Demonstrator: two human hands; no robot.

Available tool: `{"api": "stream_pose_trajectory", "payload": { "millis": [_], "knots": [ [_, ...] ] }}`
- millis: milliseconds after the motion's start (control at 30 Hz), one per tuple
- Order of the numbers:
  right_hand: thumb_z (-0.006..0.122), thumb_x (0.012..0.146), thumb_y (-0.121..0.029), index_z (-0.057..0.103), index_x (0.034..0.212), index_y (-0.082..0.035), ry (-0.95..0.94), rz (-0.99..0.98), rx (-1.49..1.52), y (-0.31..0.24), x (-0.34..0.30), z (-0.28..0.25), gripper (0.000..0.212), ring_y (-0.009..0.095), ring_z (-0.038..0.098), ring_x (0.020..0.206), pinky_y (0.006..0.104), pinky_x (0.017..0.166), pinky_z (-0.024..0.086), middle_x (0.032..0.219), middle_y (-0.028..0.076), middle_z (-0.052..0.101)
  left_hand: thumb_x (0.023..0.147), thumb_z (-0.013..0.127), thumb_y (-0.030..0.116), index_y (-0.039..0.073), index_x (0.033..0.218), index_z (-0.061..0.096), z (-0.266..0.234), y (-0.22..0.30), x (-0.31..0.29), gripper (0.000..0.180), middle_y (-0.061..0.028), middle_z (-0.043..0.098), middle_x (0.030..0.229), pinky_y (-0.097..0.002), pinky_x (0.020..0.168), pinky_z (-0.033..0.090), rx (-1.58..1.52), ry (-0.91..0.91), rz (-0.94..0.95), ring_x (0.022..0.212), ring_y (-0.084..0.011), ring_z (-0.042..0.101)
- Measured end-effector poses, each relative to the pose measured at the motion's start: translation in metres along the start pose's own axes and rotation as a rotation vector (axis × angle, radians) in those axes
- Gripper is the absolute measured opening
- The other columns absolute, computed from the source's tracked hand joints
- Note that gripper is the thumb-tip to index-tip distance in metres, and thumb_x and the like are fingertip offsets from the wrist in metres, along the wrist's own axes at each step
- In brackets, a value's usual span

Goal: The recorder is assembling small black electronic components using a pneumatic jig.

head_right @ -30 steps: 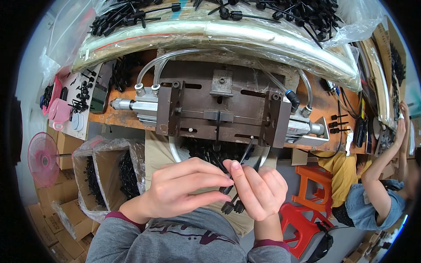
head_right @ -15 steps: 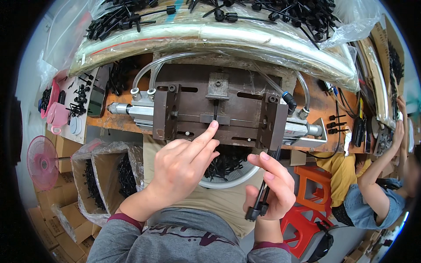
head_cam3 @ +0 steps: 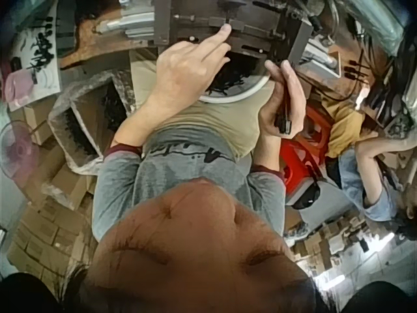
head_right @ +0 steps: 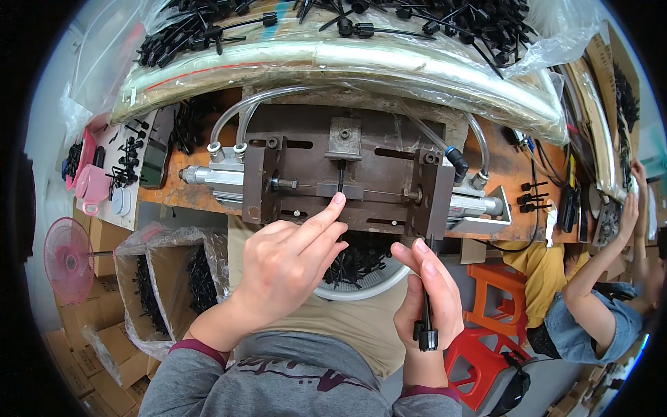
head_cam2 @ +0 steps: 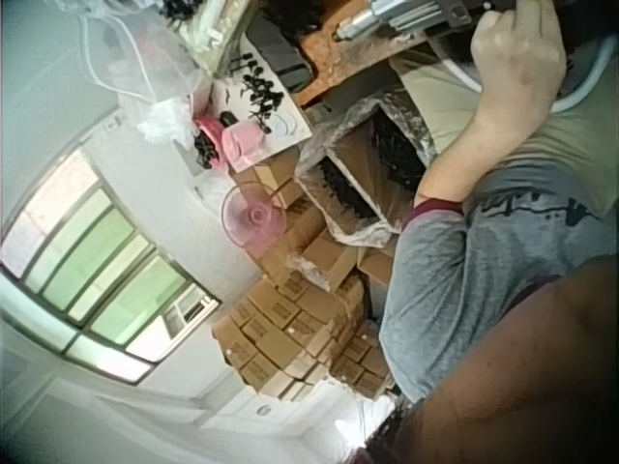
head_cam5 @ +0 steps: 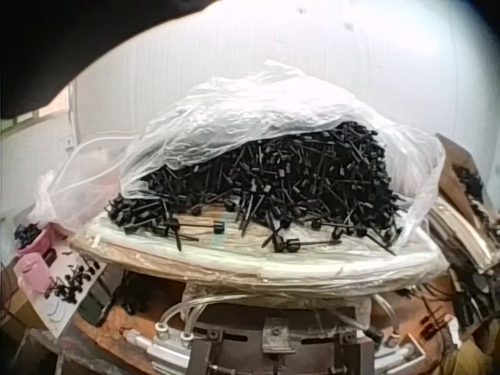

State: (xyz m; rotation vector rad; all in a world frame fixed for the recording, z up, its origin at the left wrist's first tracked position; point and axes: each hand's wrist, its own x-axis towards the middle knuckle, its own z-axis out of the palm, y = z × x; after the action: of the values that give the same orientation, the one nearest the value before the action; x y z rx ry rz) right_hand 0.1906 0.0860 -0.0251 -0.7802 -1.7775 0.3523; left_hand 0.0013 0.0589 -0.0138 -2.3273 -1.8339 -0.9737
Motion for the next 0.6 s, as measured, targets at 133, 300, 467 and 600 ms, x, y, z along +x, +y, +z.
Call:
{"api": "stream_pose_trajectory", "payload": {
  "millis": [133,300,467,600],
  "knots": [
    [0.066,0.083,0.007,0.061,0.109,0.005,-0.056,-0.092,-0.011,0.003,-0.001,-0.001,0.026,0.034,0.072,0.088,0.0364,0.075,0.06,0.108,0.027,0.067,0.072,0.081,0.014,0.001,0.096,0.071,-0.009,0.001,0.0,0.029,-0.0123,0.068,0.115,-0.0265,0.06,0.052,-0.152,0.035,-0.008,0.068,-0.017,0.067],
    [0.074,0.074,0.005,0.068,0.103,0.008,-0.266,-0.265,-0.26,-0.006,0.011,0.001,0.029,0.03,0.072,0.083,0.0324,0.067,0.06,0.105,0.025,0.068,0.07,0.085,0.011,0.002,0.102,0.072,-0.03,0.021,-0.011,0.035,-0.0127,0.071,0.096,-0.0272,0.062,0.057,-0.939,-0.073,-0.097,0.074,-0.0194,0.07],
    [0.076,0.072,0.007,0.068,0.106,0.007,-0.187,-0.341,-0.294,0.001,0.015,0.012,0.034,0.027,0.072,0.083,0.0298,0.065,0.058,0.11,0.026,0.067,0.069,0.084,0.01,0.003,0.098,0.073,-0.027,0.015,-0.014,0.032,-0.0093,0.069,0.091,-0.0281,0.059,0.055,-0.604,0.067,-0.008,0.072,-0.0196,0.068],
    [0.071,0.078,0.008,0.065,0.113,0.009,-0.173,-0.153,-0.225,0.006,0.008,0.001,0.036,0.034,0.071,0.094,0.0353,0.08,0.059,0.111,0.026,0.064,0.064,0.083,0.007,0.004,0.099,0.073,-0.01,0.007,-0.012,0.037,-0.0086,0.068,0.097,-0.0288,0.061,0.051,-0.265,0.126,-0.029,0.072,-0.0183,0.064]
  ]
}}
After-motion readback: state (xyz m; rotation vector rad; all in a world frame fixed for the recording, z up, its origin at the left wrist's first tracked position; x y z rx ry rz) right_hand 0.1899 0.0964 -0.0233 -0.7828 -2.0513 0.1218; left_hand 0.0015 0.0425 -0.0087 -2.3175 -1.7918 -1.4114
